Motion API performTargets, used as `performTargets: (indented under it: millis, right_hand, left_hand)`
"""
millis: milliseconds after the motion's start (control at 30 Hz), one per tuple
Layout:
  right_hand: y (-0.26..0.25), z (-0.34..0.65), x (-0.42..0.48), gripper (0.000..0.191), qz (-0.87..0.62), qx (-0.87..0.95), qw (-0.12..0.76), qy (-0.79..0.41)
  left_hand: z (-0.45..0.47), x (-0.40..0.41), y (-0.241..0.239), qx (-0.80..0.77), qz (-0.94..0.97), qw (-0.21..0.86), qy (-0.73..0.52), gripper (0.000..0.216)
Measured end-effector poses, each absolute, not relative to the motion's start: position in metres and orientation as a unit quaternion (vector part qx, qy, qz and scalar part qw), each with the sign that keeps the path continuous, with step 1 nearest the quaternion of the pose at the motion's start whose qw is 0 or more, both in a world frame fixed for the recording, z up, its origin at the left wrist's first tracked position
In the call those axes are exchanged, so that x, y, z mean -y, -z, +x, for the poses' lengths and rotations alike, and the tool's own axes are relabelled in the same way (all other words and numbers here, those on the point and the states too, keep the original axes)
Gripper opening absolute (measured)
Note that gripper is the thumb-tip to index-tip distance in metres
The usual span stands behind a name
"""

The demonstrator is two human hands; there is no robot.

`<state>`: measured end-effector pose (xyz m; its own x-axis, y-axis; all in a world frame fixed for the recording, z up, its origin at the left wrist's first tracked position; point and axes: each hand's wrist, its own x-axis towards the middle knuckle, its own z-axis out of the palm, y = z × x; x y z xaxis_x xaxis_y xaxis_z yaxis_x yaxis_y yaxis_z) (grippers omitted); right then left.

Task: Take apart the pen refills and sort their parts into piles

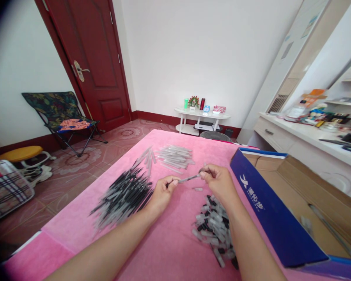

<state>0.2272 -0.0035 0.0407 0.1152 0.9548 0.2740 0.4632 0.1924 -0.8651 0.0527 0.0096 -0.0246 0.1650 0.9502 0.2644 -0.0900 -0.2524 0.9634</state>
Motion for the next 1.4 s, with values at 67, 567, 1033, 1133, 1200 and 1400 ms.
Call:
performTargets:
  millis: [67, 567, 1033, 1133, 1200, 1400]
  right_hand:
    - [-0.040, 0.227, 0.004, 0.012, -0.580, 0.610, 0.474, -0.260]
    - [-0.037, 0.226, 0.003, 0.011, -0.580, 0.610, 0.474, -0.258]
    - [-0.031, 0.229, 0.001, 0.018, -0.571, 0.616, 0.468, -0.274]
    - [-0.032, 0.234, 0.001, 0.025, -0.576, 0.592, 0.485, -0.287]
    - [-0.032, 0.235, 0.001, 0.028, -0.579, 0.562, 0.512, -0.294]
    - [-0.030, 0.226, -0.001, 0.031, -0.564, 0.511, 0.571, -0.309]
  left_hand:
    - [0.054, -0.009, 0.026, -0.368, 0.587, 0.486, -0.533, 0.018]
    - [0.054, -0.007, 0.029, -0.362, 0.578, 0.485, -0.548, 0.017]
    - [0.054, -0.009, 0.032, -0.354, 0.588, 0.494, -0.535, 0.023]
    - [0.053, -0.009, 0.031, -0.346, 0.596, 0.518, -0.507, 0.027]
    - [0.054, -0.006, 0.029, -0.328, 0.614, 0.541, -0.472, 0.030]
    - [0.064, 0.007, 0.026, -0.277, 0.609, 0.637, -0.383, 0.032]
